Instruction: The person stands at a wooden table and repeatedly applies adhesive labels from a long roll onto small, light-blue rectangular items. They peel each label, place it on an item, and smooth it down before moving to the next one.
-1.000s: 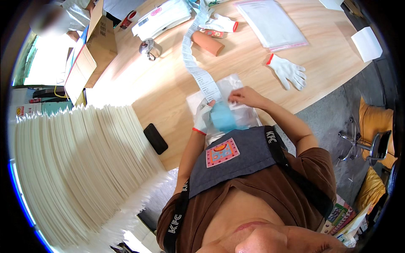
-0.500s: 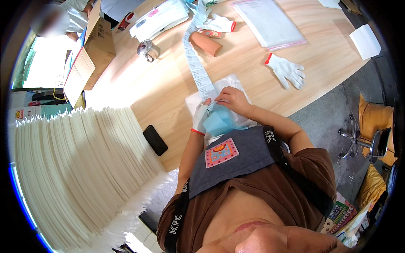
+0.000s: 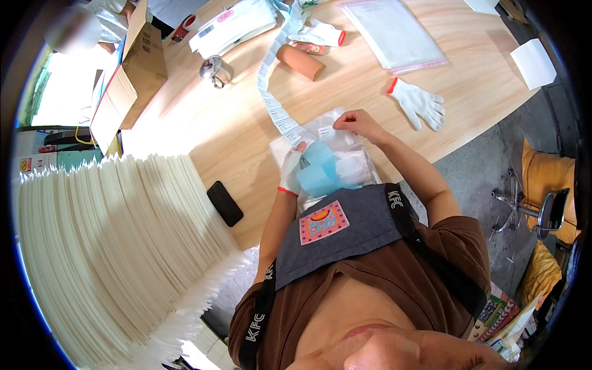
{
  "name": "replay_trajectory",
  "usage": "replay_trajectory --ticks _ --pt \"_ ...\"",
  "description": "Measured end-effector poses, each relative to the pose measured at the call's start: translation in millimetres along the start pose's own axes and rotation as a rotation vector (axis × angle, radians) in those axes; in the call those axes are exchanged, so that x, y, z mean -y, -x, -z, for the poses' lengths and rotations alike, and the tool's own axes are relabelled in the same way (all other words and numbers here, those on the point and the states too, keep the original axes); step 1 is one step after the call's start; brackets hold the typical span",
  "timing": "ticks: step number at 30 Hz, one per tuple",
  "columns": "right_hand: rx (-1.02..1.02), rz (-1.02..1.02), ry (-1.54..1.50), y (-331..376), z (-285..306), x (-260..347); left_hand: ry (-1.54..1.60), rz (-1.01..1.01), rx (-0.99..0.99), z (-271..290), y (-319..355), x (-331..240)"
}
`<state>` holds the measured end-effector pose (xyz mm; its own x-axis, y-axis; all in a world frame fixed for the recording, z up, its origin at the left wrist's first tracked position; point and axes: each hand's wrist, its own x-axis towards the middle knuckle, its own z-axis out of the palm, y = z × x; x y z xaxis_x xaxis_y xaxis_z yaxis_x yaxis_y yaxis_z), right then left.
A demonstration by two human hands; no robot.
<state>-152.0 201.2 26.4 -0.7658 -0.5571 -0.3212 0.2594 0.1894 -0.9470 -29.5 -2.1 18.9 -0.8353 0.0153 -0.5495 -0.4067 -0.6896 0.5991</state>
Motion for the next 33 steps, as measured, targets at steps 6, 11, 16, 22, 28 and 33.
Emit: replay_trajectory --ticks 6,11,16,22,28,33 --pt "-0.166 0.085 0.39 -24 4 -10 -0.033 -0.047 0.004 1 0 2" --pt "-0.25 0.118 0.576 -26 -2 -6 -0.012 -0.049 0.029 4 0 3" --pt "-0.308 0.21 0.722 -21 -8 -7 0.002 -0.052 0.042 4 -1 4" --pt "-0.508 0.754 0.767 -5 -14 -6 -0.027 -0.079 0.005 1 1 4" --pt "-0.262 0.211 0.167 3 -12 -4 -0.034 -0.069 0.008 1 1 4" --pt "-0.363 0.274 -0.13 -8 -13 -8 -0.03 -0.069 0.012 3 -1 5"
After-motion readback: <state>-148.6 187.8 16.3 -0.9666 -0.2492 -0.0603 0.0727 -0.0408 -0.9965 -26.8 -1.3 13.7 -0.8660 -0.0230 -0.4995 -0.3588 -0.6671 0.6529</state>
